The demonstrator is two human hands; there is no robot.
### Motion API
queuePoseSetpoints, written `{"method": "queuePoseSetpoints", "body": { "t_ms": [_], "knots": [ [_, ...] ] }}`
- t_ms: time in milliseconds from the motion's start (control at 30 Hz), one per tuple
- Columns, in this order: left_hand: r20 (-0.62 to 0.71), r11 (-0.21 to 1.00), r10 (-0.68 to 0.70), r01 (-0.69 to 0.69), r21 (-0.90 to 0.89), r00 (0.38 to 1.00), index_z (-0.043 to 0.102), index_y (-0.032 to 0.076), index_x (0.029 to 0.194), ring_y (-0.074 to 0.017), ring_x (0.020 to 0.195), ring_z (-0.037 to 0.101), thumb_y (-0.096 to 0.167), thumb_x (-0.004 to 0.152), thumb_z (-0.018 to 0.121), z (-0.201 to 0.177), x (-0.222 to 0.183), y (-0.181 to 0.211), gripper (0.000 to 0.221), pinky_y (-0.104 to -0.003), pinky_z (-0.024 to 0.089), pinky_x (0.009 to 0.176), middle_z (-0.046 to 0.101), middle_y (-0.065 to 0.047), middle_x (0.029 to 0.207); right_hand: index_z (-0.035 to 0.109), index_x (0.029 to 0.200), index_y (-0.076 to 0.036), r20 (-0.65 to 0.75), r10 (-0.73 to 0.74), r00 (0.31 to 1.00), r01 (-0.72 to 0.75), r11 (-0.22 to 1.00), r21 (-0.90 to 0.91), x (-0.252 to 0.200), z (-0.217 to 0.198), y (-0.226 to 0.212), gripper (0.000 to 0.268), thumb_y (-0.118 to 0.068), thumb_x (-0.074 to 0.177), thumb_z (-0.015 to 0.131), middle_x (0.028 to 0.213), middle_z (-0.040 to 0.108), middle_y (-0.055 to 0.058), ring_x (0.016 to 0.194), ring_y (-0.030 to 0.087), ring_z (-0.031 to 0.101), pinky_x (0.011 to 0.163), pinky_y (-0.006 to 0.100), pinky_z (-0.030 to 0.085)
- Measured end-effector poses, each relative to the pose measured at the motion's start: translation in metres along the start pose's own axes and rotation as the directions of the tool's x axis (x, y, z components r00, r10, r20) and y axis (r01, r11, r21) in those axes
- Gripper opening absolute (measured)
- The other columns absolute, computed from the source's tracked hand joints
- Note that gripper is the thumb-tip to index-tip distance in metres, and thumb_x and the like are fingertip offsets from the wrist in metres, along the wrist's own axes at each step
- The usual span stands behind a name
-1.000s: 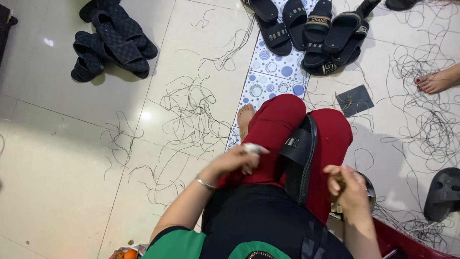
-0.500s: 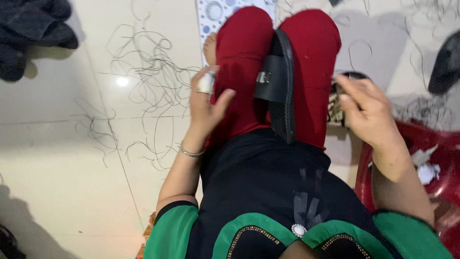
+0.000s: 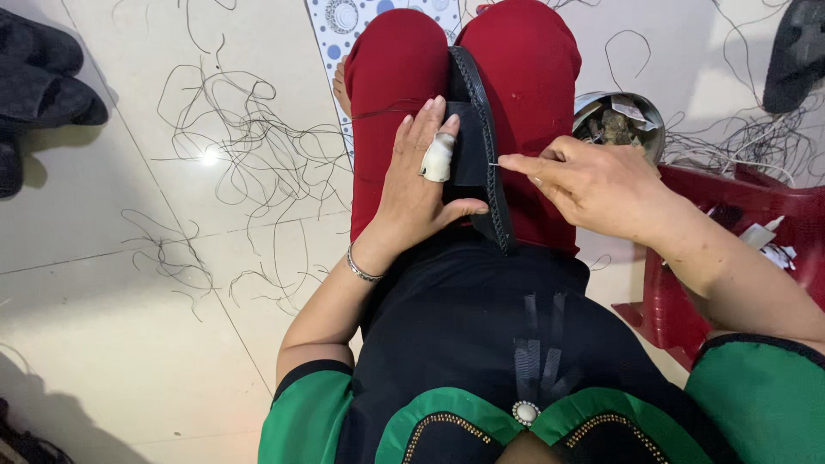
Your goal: The person uses a needle and thread to sew a leather strap onto the sole of a black sandal while holding it between their knees. The person repeatedly pushes the needle through the material and pulls the thread tight by hand, working along the edge of the strap.
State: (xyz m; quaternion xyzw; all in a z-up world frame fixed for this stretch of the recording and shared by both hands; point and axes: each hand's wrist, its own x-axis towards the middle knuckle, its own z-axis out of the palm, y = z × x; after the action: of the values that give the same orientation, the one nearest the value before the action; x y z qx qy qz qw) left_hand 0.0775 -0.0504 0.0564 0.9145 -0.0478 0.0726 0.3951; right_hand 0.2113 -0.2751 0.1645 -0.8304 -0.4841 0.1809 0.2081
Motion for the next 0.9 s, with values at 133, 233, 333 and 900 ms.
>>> {"method": "queuePoseSetpoints", "body": {
  "t_ms": [133,233,333,900],
  "knots": [
    [-0.02,1.0,0.009,-0.009,-0.003,1.0,0.03,0.002,0.161,-0.0477,0.155,0.03,0.058,0.074,0.093,0.003,-0.003,0.0,0.122,-0.061,0.019,0.129,0.025,-0.029,0.166,0.077,0.128,-0.022,0.007,0.006,1.0,-0.007,0.998,0.06,0.001,0.005,0.011,0.029,-0.02,0.105,0.059,0.088,0.07,0.01,0.07,0.032,0.071,0.057,0.04,0.055],
    [-0.12,1.0,0.019,-0.021,-0.014,0.993,0.039,0.004,0.157,-0.0481,0.15,0.038,0.054,0.078,0.092,0.006,-0.014,0.001,0.107,-0.061,0.027,0.125,0.033,-0.026,0.163,0.073,0.134,-0.02,0.002,0.084,0.996,-0.083,0.989,0.123,0.001,0.024,0.025,0.037,-0.038,0.103,0.065,0.093,0.071,0.008,0.077,0.032,0.072,0.063,0.042,0.056],
    [-0.341,0.979,0.061,0.011,0.204,0.938,0.06,0.01,0.141,-0.0361,0.11,0.067,0.053,0.081,0.088,0.015,-0.04,0.002,0.079,-0.047,0.05,0.085,0.063,-0.014,0.136,0.074,0.129,-0.017,0.018,0.173,0.985,-0.167,0.91,0.379,-0.002,0.052,0.036,0.034,-0.027,0.097,0.074,0.099,0.075,0.007,0.085,0.032,0.073,0.068,0.04,0.056],
    [-0.363,0.921,0.047,0.1,0.376,0.93,0.078,0.011,0.114,-0.025,0.067,0.062,0.048,0.09,0.077,0.006,-0.062,0.004,0.044,-0.036,0.052,0.053,0.057,-0.007,0.09,0.065,0.095,0.008,-0.25,0.39,0.886,0.176,0.216,0.96,0.003,0.092,-0.028,0.021,-0.009,0.105,0.058,0.109,0.067,0.026,0.056,0.011,0.061,0.043,0.02,0.05]
  ]
}}
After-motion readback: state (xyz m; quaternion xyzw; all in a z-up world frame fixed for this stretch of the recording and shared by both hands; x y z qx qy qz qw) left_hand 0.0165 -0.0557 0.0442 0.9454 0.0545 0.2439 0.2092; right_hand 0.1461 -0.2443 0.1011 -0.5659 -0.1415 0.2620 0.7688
